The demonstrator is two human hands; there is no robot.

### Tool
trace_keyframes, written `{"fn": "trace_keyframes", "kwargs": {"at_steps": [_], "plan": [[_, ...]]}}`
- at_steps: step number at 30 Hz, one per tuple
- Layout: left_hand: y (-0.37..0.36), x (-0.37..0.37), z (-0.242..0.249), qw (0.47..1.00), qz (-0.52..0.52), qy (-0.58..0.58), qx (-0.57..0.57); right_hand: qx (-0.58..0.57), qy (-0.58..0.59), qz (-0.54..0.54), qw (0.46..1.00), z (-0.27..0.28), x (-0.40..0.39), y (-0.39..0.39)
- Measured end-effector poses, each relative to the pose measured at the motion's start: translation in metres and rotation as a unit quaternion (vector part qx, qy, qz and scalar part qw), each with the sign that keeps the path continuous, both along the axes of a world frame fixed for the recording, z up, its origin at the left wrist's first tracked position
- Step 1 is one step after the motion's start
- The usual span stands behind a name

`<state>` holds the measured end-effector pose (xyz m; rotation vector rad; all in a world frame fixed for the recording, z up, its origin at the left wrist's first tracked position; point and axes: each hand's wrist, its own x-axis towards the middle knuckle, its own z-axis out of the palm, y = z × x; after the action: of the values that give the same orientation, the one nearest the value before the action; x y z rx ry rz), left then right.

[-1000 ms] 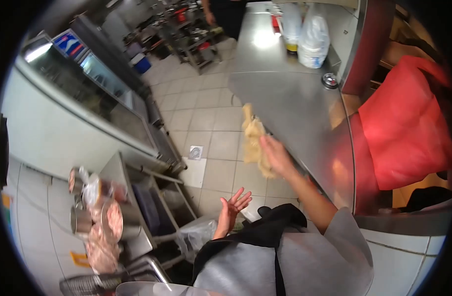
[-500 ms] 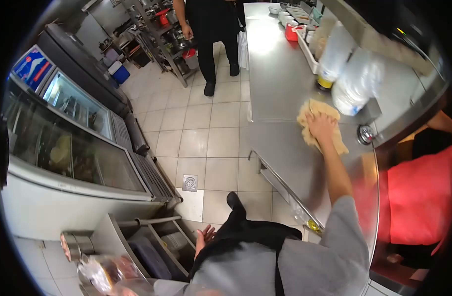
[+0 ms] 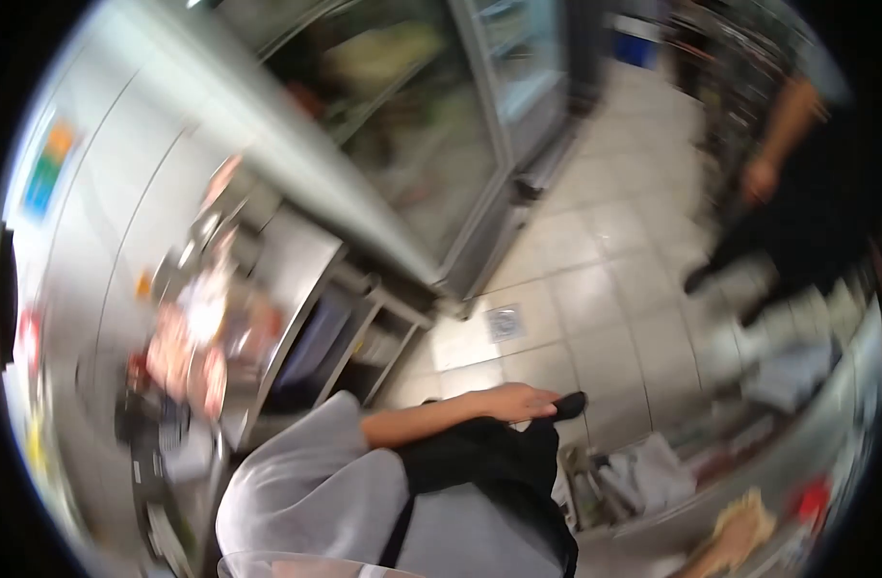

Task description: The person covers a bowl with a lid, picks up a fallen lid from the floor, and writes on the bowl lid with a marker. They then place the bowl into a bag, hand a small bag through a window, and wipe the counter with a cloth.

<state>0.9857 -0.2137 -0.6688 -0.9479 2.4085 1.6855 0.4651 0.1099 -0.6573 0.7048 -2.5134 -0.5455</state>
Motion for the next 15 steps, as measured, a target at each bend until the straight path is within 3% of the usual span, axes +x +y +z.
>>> {"fn": "trace_keyframes", "kwargs": {"at_steps": [1, 2, 4, 5, 8, 12, 15], "plan": [[-0.001, -0.003, -0.004, 0.999, -0.014, -0.045, -0.008, -0.038, -0.039, -0.043, 0.998, 0.023, -0.001, -0.039], [0.001, -0.006, -0.009, 0.998, 0.044, -0.052, 0.004, -0.053, -0.049, -0.052, 0.996, 0.032, -0.013, -0.070], [-0.003, -0.012, -0.020, 0.993, -0.058, -0.104, -0.008, -0.063, -0.062, -0.045, 0.995, 0.033, -0.039, -0.117], [-0.006, -0.017, -0.031, 0.996, -0.027, -0.087, -0.015, -0.064, -0.068, -0.046, 0.995, 0.034, -0.051, -0.135], [-0.026, -0.049, -0.021, 0.991, -0.030, -0.133, -0.012, -0.062, -0.081, -0.054, 0.993, 0.035, -0.089, -0.165], [-0.054, -0.122, -0.009, 0.984, -0.033, -0.125, -0.123, -0.064, -0.112, -0.067, 0.989, 0.033, -0.133, -0.197], [-0.067, -0.183, -0.001, 0.975, -0.092, -0.111, -0.167, -0.057, -0.141, -0.058, 0.987, 0.032, -0.169, -0.223]]}}
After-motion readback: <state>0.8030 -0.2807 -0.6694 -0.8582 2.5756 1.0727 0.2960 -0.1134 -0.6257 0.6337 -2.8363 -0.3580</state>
